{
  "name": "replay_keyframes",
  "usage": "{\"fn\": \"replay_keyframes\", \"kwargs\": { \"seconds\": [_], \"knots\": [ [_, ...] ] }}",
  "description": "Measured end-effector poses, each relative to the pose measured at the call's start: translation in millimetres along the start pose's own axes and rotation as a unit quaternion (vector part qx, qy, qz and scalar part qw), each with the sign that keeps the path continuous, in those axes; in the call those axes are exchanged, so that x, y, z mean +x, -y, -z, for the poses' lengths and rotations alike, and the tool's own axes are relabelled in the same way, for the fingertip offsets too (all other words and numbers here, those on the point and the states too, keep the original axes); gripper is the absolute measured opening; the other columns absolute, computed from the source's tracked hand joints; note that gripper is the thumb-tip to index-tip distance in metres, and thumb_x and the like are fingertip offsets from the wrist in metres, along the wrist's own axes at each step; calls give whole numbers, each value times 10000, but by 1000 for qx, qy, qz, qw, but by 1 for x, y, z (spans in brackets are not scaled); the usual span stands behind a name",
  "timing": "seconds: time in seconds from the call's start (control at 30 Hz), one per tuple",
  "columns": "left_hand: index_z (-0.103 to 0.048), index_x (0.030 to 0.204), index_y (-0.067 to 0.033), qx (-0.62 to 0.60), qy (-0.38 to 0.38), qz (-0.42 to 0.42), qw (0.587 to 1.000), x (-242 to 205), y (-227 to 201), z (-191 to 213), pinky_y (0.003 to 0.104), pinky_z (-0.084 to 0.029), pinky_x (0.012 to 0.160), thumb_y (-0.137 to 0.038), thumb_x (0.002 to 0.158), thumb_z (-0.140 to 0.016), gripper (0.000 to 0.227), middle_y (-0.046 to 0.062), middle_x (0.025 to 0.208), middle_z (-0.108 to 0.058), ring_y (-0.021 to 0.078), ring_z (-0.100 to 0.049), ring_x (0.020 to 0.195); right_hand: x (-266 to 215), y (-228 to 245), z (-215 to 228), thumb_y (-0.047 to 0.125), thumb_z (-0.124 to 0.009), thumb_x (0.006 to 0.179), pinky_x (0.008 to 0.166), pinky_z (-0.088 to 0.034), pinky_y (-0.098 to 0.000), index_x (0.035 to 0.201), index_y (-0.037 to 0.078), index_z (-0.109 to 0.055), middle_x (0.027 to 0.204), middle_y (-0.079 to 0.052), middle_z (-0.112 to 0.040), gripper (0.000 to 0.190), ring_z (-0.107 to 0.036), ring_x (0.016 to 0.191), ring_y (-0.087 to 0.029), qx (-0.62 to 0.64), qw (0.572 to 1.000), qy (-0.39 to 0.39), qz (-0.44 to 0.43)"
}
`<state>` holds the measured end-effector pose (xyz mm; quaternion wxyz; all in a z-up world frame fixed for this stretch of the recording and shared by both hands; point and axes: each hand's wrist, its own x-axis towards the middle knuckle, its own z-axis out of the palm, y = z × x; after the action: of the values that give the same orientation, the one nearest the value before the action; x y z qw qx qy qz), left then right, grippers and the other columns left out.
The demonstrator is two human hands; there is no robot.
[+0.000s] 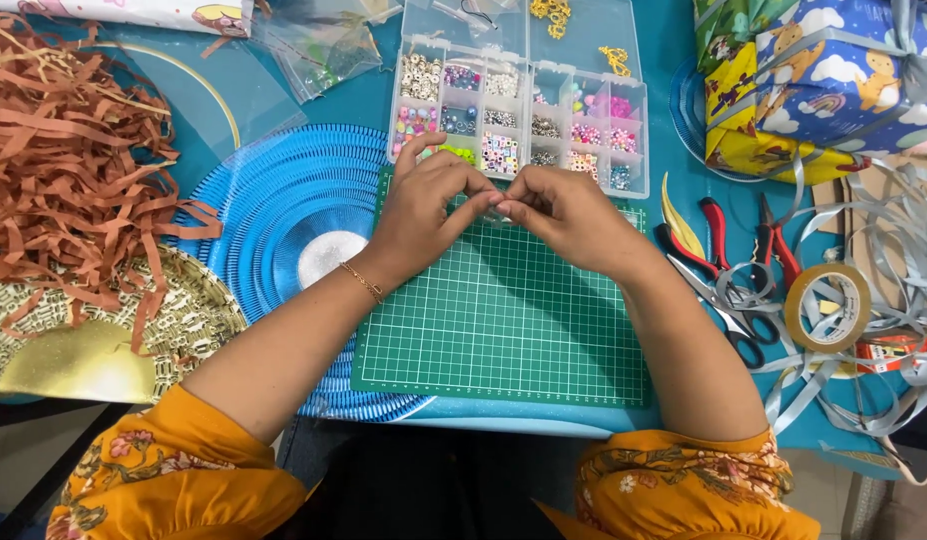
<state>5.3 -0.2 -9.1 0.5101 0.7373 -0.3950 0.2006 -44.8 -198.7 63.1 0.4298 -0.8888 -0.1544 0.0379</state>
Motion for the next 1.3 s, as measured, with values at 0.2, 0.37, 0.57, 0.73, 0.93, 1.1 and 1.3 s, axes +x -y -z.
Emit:
{"fn": "replay_keyframes", "kwargs": {
  "seconds": [0.2, 0.37, 0.57, 0.73, 0.93, 1.1, 1.3],
  "knots": [
    [-752, 977, -153, -5, 25, 17, 1000, -1, -1, 1, 535, -308, 1176, -202, 956, -797, 70, -4, 834, -762, 181, -707, 952, -3, 8, 16, 7, -677, 956, 569, -471, -330, 927, -2, -709, 724, -128, -698, 44, -541, 608, -164, -4, 1000, 21, -9],
    [-703, 1221, -140, -21, 57, 51, 997, 2, -11, 5, 581, -242, 1198, -269, 1040, -688, 223, 37, 1026, -764, 226, -692, 1080, -21, 23, 64, 10, -595, 979, 777, -565, -407, 1032, -10, -735, 876, -156, -776, 152, -694, 723, -241, -9, 980, 127, -151],
    [-692, 1212, -146, -17, 66, 54, 996, 4, -12, 6, 573, -244, 1197, -280, 1070, -636, 203, 29, 1023, -750, 229, -692, 1069, -13, -23, 71, 138, -645, 989, 818, -555, -457, 1128, 37, -773, 953, -162, -803, 214, -766, 819, -342, -202, 951, 122, -202],
    [-692, 1203, -147, -15, 68, 55, 996, 5, -14, 6, 585, -240, 1194, -279, 1073, -624, 198, 39, 1020, -746, 238, -692, 1058, -16, -14, 66, 203, -698, 970, 802, -573, -494, 1155, 112, -787, 985, -91, -799, 225, -761, 911, -342, -269, 937, 70, -213],
    [-697, 1185, -146, -11, 60, 56, 997, 4, -16, 6, 588, -222, 1199, -276, 1077, -615, 188, 47, 1003, -743, 246, -695, 1062, -23, -17, 43, 344, -711, 932, 699, -589, -433, 1072, 264, -796, 880, 30, -778, 182, -763, 838, -270, -432, 883, 38, -177],
    [-707, 1173, -145, -5, 58, 55, 997, 4, -16, 7, 588, -218, 1203, -273, 1077, -617, 185, 54, 997, -745, 252, -697, 1066, -18, -19, 16, 254, -770, 861, 706, -614, -469, 1083, 147, -802, 927, -92, -780, 248, -773, 850, -334, -454, 872, 91, -159],
    [-706, 1177, -167, -1, 60, 54, 997, 4, -14, 6, 584, -224, 1206, -296, 1075, -608, 192, 37, 1008, -749, 233, -698, 1073, -23, -9, 9, 214, -784, 846, 661, -618, -464, 1099, 134, -797, 934, -119, -766, 266, -768, 814, -328, -507, 849, 89, -114]
  ]
}}
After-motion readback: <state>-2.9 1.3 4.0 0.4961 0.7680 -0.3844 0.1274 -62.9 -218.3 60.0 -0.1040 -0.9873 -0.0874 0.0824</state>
